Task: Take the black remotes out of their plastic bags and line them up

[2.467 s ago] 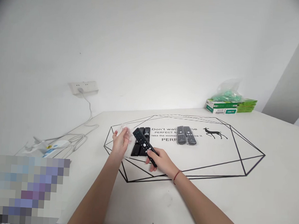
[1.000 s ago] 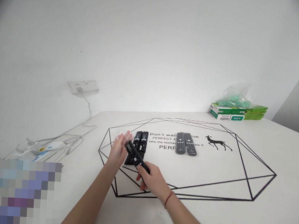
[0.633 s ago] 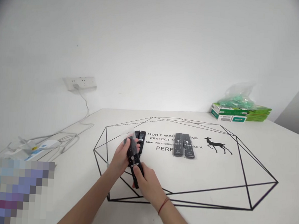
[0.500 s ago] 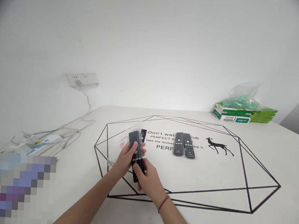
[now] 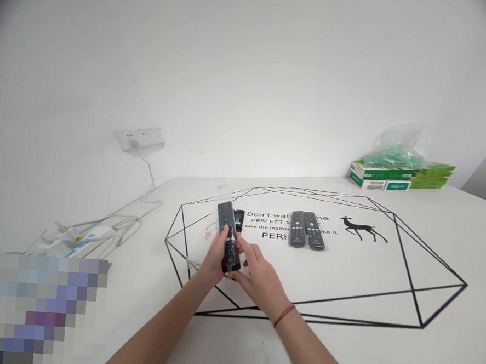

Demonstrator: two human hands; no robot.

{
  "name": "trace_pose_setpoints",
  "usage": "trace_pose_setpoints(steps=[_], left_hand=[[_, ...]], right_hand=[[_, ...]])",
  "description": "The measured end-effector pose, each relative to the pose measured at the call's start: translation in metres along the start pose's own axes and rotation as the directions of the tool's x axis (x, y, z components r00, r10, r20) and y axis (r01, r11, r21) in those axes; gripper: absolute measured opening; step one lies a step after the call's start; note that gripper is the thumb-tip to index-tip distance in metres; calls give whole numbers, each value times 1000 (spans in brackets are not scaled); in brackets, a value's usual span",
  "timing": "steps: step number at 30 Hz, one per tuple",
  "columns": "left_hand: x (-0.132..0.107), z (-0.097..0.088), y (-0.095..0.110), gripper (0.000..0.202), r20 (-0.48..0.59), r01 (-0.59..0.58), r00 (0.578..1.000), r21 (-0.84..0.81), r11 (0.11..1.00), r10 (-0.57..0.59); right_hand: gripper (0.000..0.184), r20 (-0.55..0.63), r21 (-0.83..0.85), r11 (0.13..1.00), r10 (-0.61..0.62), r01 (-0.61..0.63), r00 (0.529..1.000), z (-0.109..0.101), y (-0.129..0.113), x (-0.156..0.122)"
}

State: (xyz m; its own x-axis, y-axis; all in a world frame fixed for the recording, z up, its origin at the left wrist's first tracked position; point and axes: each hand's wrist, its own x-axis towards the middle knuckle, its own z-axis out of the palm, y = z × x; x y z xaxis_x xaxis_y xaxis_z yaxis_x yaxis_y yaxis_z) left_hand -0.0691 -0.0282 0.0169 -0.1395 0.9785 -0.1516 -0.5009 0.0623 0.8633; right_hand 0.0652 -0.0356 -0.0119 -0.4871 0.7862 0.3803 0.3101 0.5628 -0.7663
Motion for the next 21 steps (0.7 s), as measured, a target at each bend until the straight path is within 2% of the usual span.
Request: trace_pose_setpoints(steps=[2,5,8,11,14,19,21], left_hand=[[-6,6,-7,42,45,-1,999,15,1000,0],[-15,12,-15,45,145,31,989,13,999,-32],[-18,15,-21,45,214,14,977,8,1000,-15],[-16,14,-23,49,283,-31,959,75,997,8],[-8,8,-23,52,321,-92,946,180,979,29],[5,-4,-25,49,317,-290,930,326,900,185],[8,-7,-27,52,376,-301,912,342,890,164]], right_hand=[[62,-64,-119,991,-74,66,995,-6,1,1],[54,-82,-228,967,-132,110,988,-14,1,2],[48,-101,-283,950,-162,128,982,-19,0,2],[47,-132,-296,947,-169,124,977,-21,2,3],[48,-108,-239,964,-145,116,983,-25,2,3],[69,103,13,998,-68,67,992,-36,-4,1],[68,128,55,998,-23,16,992,-40,-5,0]])
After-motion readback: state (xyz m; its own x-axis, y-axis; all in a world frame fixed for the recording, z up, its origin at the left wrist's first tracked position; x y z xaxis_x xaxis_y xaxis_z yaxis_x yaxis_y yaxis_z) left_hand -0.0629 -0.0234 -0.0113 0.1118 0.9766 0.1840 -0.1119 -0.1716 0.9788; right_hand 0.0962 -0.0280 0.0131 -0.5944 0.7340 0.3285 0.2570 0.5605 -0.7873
